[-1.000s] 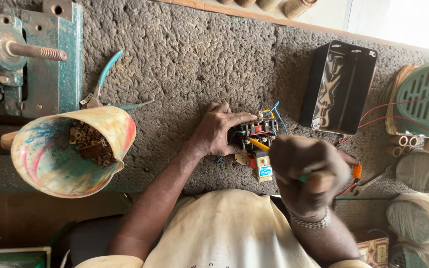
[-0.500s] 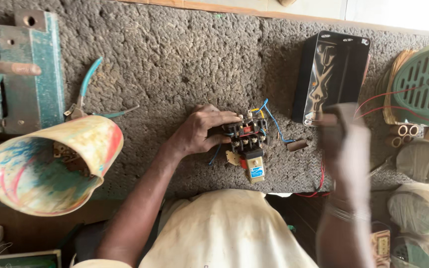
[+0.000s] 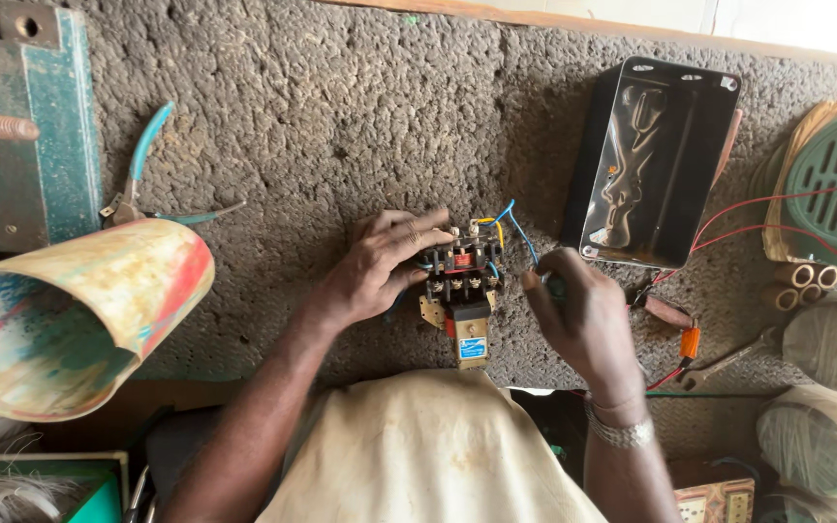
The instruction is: The person uses a green-handled screwdriver to tighten screws on a small electrical component placed on a workbench. The person holds the component steady with one hand while turning the screwdriver with the other, working on multiple terminals.
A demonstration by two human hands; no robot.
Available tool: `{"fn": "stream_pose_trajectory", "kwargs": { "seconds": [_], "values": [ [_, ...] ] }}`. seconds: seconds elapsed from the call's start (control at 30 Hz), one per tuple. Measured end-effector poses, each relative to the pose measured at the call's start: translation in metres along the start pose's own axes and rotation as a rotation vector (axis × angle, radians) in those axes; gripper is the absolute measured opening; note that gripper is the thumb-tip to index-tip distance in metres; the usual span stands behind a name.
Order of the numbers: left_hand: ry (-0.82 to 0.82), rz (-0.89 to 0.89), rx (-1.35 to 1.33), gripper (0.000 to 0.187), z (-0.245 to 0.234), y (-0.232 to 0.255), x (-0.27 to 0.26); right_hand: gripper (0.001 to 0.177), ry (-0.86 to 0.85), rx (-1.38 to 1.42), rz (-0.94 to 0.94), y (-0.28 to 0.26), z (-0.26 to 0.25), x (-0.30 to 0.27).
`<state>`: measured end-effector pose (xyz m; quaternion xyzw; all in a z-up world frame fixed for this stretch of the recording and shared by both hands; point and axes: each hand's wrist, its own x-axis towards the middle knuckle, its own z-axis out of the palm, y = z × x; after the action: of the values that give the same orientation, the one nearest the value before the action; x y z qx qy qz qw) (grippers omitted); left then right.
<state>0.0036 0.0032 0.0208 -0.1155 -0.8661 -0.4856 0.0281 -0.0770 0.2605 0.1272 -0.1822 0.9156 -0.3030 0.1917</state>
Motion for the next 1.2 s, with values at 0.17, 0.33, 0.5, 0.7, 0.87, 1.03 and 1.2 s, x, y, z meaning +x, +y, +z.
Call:
{"fn": "stream_pose_trajectory", "kwargs": {
  "seconds": [0.17, 0.33, 0.5, 0.7, 0.87, 1.03, 1.2],
  "values": [
    [-0.258, 0.031, 0.035, 0.118, -0.019, 0.010, 0.015, 0.045, -0.108, 0.026, -0.091, -0.017, -0.020, 0.005],
    [-0.330, -0.069, 0.139, 0.121, -0.001, 0.008, 0.022, 0.089, -0.295, -0.209, -0.031, -0.013, 0.011, 0.022],
    [-0.175, 0.015, -0.022, 0.102, 0.001, -0.005, 0.016, 0.076, -0.196, -0.082, -0.304, 0.010, 0.025, 0.032],
    [-0.221, 0.029, 0.014, 0.106, 0.000, -0.006, 0.024, 0.075, -0.189, -0.003, -0.454, 0.029, 0.025, 0.037],
    [-0.223, 0.014, -0.003, 0.098, -0.003, -0.005, 0.027, 0.073, -0.189, -0.033, -0.370, 0.032, 0.034, 0.036],
    [-0.265, -0.023, 0.025, 0.100, -0.004, -0.002, 0.029, 0.071, -0.162, -0.101, -0.407, 0.033, 0.033, 0.033],
    [-0.360, -0.070, 0.013, 0.114, -0.007, -0.003, 0.031, 0.083, -0.260, -0.001, -0.403, 0.035, 0.023, 0.034]
  ]
}}
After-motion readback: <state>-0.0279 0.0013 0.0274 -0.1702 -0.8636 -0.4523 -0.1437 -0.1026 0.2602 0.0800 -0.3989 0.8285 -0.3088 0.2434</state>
